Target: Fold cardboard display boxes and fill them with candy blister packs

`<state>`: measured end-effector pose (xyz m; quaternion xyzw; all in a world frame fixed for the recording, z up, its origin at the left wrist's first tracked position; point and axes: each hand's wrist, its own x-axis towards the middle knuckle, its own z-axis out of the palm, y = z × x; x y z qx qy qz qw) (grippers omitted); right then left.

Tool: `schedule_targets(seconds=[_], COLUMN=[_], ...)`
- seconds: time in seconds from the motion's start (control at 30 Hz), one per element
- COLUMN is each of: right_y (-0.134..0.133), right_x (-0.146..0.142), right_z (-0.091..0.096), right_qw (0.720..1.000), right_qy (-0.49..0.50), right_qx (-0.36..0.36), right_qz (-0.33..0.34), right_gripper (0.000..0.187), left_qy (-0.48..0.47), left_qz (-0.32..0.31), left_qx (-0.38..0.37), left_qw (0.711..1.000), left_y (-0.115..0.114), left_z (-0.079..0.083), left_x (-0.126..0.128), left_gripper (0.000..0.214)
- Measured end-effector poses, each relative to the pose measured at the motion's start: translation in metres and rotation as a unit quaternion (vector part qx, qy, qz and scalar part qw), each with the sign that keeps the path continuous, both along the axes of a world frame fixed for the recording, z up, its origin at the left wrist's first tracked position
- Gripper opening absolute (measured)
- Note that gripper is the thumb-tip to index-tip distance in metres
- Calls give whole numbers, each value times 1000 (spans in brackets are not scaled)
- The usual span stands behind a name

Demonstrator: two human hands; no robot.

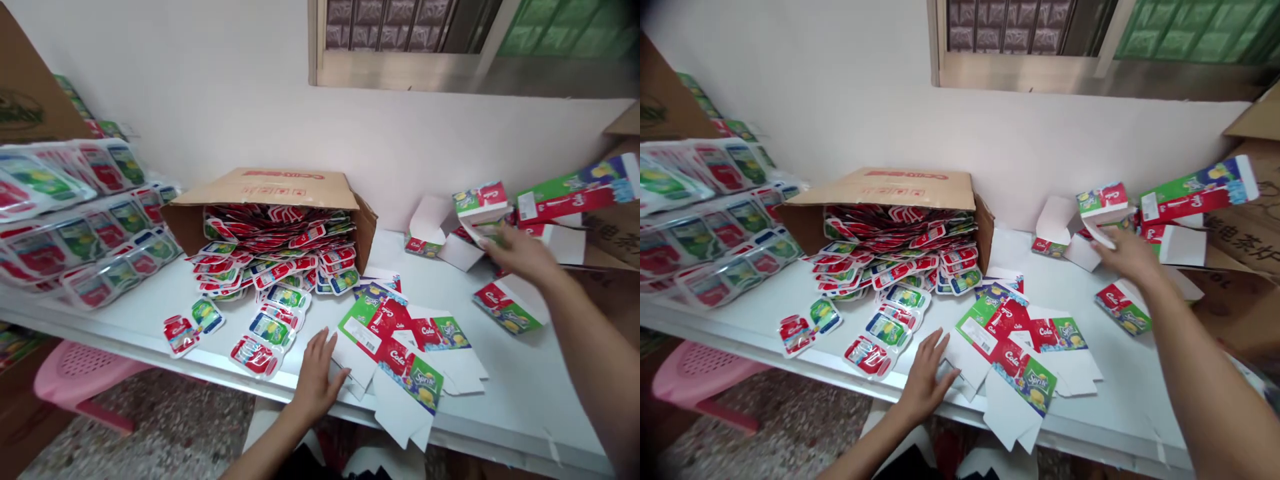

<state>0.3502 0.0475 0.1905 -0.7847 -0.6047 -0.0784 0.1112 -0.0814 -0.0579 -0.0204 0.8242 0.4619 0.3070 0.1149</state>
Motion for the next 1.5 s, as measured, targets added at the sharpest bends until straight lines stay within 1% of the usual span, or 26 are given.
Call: schedule_targets(seconds=[0.03, 0.1, 0.17, 0.2, 0.23, 0.27, 0.33, 0.37, 0.4, 0.43, 0.47, 0.5, 0.57, 0.6, 0.63, 0.7, 0.8, 0.9, 0.97, 1.03, 1.07, 1.13, 1.2, 1.33, 1.4, 1.5], right_y=[-8, -31, -58, -70, -81, -90, -104, -108, -111, -113, -114, -114, -115, -115, -116, -117, -120, -122, -124, -127, -129, -133, -135, -135, -135, -138], right_x=[-14, -46, -74, -85, -93, -98, -102, -102, -101, -100, -100, -100, -104, -108, -114, -132, -166, -195, -208, -214, -216, -217, -215, -208, -205, -205], right_z=[-23, -74, -123, -144, -163, -178, -200, -207, -212, -214, -214, -212, -204, -197, -189, -172, -147, -130, -123, -117, -114, -107, -100, -88, -87, -88], right_qw=[996, 982, 960, 952, 959, 965, 975, 977, 978, 979, 980, 982, 984, 984, 981, 967, 930, 905, 901, 900, 899, 895, 888, 870, 879, 896], right_qy=[66, 112, 167, 178, 156, 132, 87, 72, 63, 57, 53, 51, 62, 79, 105, 174, 253, 266, 264, 260, 257, 251, 255, 285, 285, 270], right_qx=[-58, -130, -197, -218, -215, -210, -189, -181, -174, -169, -166, -163, -154, -146, -138, -127, -151, -193, -198, -190, -186, -183, -188, -211, -199, -175], right_qz=[32, 78, 107, 121, 101, 86, 78, 84, 93, 98, 94, 85, 67, 71, 85, 138, 221, 269, 281, 294, 302, 320, 332, 342, 327, 307], right_gripper=[55, 48, 48, 49, 51, 55, 58, 58, 56, 54, 53, 53, 54, 56, 58, 62, 75, 89, 89, 84, 83, 82, 79, 63, 55, 54], left_qy=[16, 53, 88, 100, 106, 103, 71, 37, -19, -88, -158, -219, -300, -320, -338, -386, -437, -469, -494, -509, -512, -512, -510, -489, -480, -485], left_qz=[-15, -49, -80, -88, -87, -75, -14, 27, 68, 102, 125, 136, 130, 119, 107, 77, 30, -8, -18, -15, -10, -12, -26, -58, -64, -47], left_qx=[-17, -51, -76, -83, -88, -93, -109, -126, -163, -215, -273, -331, -421, -448, -465, -495, -522, -540, -545, -546, -543, -537, -530, -526, -530, -527], left_qw=[1000, 996, 990, 988, 987, 987, 991, 991, 984, 967, 941, 908, 846, 826, 811, 774, 732, 699, 677, 666, 666, 670, 677, 693, 696, 696], left_y=[-1, -2, -2, -2, -1, -1, 3, 6, 11, 16, 22, 28, 38, 41, 43, 45, 42, 39, 37, 34, 33, 32, 31, 32, 32, 31], left_z=[-3, -9, -13, -14, -14, -14, -12, -10, -8, -4, 0, 4, 14, 20, 27, 43, 71, 95, 106, 112, 113, 114, 113, 115, 118, 122], left_x=[0, 2, 5, 7, 10, 13, 20, 23, 25, 27, 29, 29, 29, 29, 28, 27, 27, 27, 25, 22, 21, 19, 16, 10, 8, 8], left_gripper=[67, 75, 77, 76, 75, 73, 69, 67, 66, 65, 63, 60, 47, 41, 39, 43, 48, 47, 46, 46, 47, 47, 44, 42, 42, 40])
